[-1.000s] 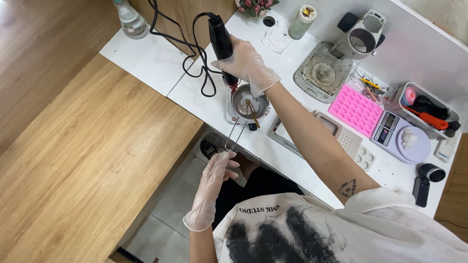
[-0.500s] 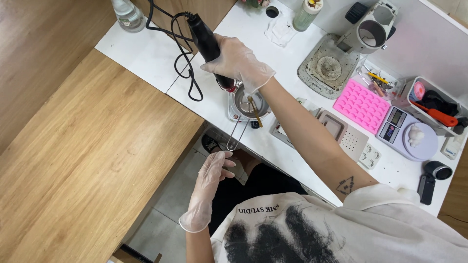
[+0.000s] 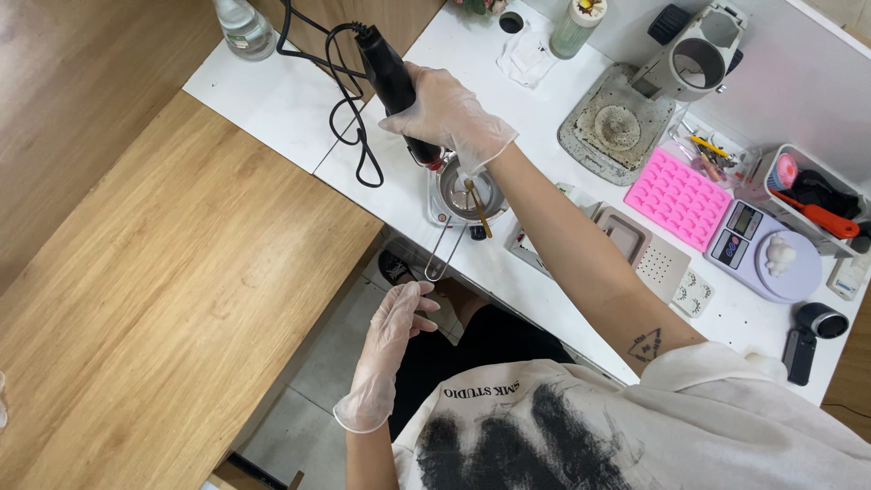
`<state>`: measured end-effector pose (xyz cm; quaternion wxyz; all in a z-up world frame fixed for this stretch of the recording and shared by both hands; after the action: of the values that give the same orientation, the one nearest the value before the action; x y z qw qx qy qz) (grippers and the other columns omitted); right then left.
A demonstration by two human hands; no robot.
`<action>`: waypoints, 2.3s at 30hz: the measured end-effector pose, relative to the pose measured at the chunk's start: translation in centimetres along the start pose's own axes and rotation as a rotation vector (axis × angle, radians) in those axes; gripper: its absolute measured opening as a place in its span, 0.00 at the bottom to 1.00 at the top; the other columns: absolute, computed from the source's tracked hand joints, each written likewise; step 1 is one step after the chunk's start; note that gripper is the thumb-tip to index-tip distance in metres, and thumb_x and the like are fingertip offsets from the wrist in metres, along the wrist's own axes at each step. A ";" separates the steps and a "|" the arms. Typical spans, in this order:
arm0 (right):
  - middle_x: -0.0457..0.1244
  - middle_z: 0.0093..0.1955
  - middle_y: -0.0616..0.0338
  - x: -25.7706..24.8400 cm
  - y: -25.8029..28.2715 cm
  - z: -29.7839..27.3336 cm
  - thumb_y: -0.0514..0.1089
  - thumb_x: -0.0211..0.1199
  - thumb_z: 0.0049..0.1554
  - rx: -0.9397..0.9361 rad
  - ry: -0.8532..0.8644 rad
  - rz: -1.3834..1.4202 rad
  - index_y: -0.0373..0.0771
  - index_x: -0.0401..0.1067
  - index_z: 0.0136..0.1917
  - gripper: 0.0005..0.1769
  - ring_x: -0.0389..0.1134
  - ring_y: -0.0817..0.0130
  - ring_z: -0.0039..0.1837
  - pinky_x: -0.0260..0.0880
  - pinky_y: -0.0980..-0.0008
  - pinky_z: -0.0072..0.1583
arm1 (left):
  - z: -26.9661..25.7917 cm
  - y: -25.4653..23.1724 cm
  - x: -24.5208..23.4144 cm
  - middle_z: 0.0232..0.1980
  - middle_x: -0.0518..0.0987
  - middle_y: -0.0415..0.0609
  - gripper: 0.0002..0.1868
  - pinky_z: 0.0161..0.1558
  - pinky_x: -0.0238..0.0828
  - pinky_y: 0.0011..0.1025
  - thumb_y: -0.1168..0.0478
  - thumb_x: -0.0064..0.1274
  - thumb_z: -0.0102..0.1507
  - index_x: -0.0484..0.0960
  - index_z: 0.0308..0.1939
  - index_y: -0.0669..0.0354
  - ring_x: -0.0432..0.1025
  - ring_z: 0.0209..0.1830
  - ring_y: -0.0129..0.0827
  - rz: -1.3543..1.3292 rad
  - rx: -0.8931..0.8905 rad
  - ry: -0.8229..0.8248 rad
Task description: Melting wax in a small pot using a heating plate and a heat gun.
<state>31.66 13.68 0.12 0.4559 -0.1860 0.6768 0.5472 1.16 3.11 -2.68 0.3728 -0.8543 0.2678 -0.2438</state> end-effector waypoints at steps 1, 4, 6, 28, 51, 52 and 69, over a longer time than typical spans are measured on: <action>0.71 0.48 0.46 -0.2 0.3 -0.2 0.61 0.74 0.43 -0.001 -0.001 0.001 0.34 0.69 0.65 0.44 0.75 0.55 0.50 0.76 0.62 0.56 | -0.1 -0.1 0.0 0.38 0.80 0.39 0.23 0.42 0.70 0.25 0.42 0.46 0.67 0.83 0.51 0.54 0.72 0.33 0.24 0.001 0.001 -0.001; 0.71 0.49 0.47 -1.0 0.6 -1.5 0.60 0.74 0.43 0.031 -0.013 0.020 0.35 0.70 0.63 0.42 0.75 0.56 0.50 0.76 0.62 0.56 | -0.2 -0.1 0.0 0.39 0.81 0.38 0.23 0.43 0.69 0.23 0.42 0.46 0.67 0.83 0.52 0.54 0.72 0.33 0.23 0.027 -0.004 -0.007; 0.72 0.49 0.50 -1.5 0.5 -2.6 0.61 0.73 0.43 0.119 -0.053 0.046 0.37 0.71 0.63 0.40 0.76 0.58 0.50 0.76 0.62 0.55 | -0.2 0.1 -0.3 0.39 0.81 0.39 0.23 0.42 0.70 0.25 0.42 0.47 0.67 0.83 0.52 0.55 0.73 0.33 0.23 0.001 0.014 0.003; 0.70 0.50 0.57 -0.2 -6.5 -16.7 0.44 0.74 0.53 0.415 -0.628 0.932 0.35 0.73 0.56 0.20 0.74 0.70 0.49 0.80 0.69 0.49 | -1.5 -0.3 3.6 0.39 0.79 0.41 0.22 0.40 0.71 0.26 0.43 0.46 0.68 0.82 0.50 0.56 0.72 0.34 0.24 0.031 0.050 0.027; 0.70 0.54 0.58 0.6 -7.3 -17.2 0.43 0.75 0.51 0.359 -0.581 0.816 0.38 0.73 0.57 0.22 0.72 0.70 0.56 0.75 0.70 0.59 | -2.1 1.1 3.2 0.39 0.80 0.42 0.23 0.39 0.70 0.26 0.43 0.45 0.67 0.83 0.51 0.55 0.72 0.34 0.26 0.100 0.047 -0.031; 0.70 0.54 0.58 0.9 -7.6 -17.2 0.43 0.75 0.51 0.356 -0.578 0.817 0.38 0.73 0.57 0.22 0.72 0.70 0.56 0.75 0.70 0.59 | -2.1 1.3 3.1 0.39 0.80 0.42 0.23 0.39 0.70 0.26 0.43 0.45 0.67 0.83 0.51 0.55 0.72 0.34 0.26 0.098 0.049 -0.034; 0.73 0.49 0.57 -1.0 -5.9 -17.0 0.51 0.77 0.49 0.342 -0.492 0.460 0.39 0.76 0.58 0.26 0.74 0.71 0.51 0.74 0.69 0.55 | -1.5 0.5 4.9 0.40 0.80 0.42 0.24 0.42 0.71 0.25 0.42 0.44 0.67 0.81 0.52 0.56 0.71 0.35 0.26 0.209 0.128 0.057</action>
<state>29.58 -4.02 -2.73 0.4944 0.1866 0.6528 0.5427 3.74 -1.11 -1.10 0.4420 -0.7892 0.3496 -0.2443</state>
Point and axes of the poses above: each hand's wrist, its own z-axis towards the middle knuckle, its own x-axis out of the palm, y = z × x, the point moved 1 cm from there along z, towards the middle knuckle
